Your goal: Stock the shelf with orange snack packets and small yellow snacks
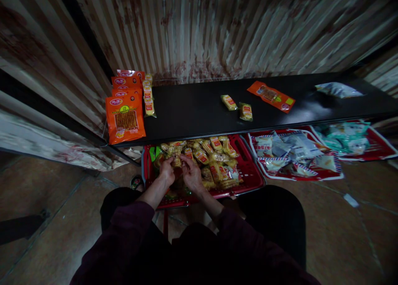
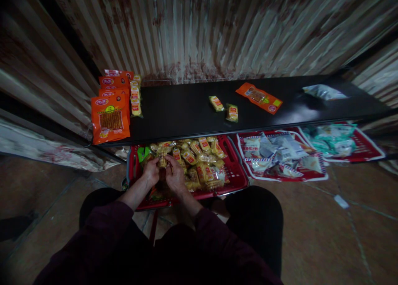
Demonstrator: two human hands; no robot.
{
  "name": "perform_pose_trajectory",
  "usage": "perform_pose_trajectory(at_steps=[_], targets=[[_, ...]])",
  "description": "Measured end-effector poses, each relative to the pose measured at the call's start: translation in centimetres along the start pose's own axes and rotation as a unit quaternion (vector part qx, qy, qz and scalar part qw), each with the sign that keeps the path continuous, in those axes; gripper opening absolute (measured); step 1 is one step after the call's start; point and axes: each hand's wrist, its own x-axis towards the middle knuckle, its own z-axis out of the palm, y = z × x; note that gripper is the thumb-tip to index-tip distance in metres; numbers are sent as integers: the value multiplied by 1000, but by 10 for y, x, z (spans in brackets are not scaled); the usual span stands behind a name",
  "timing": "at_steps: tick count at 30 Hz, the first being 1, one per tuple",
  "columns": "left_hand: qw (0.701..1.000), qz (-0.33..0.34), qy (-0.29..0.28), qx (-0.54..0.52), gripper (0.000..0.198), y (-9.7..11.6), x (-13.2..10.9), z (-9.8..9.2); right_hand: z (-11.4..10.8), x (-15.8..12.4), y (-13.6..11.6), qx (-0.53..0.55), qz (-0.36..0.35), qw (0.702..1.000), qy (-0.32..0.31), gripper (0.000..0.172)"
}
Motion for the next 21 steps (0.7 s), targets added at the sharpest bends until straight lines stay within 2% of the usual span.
perform_pose_trajectory(at_steps=[9,14,21], targets=[[1000,-23,-7,9,6,-1,-4,0,-3,-1,-4,-89,-61,994,-14,37],[1000,-3,-22,5,4,-1,-8,2,-6,-3,-10,-136,-96,986,-28,38],[998,36,-46,12,5,2,-23,3,-12,-5,-13,-164,-93,982,-12,38]])
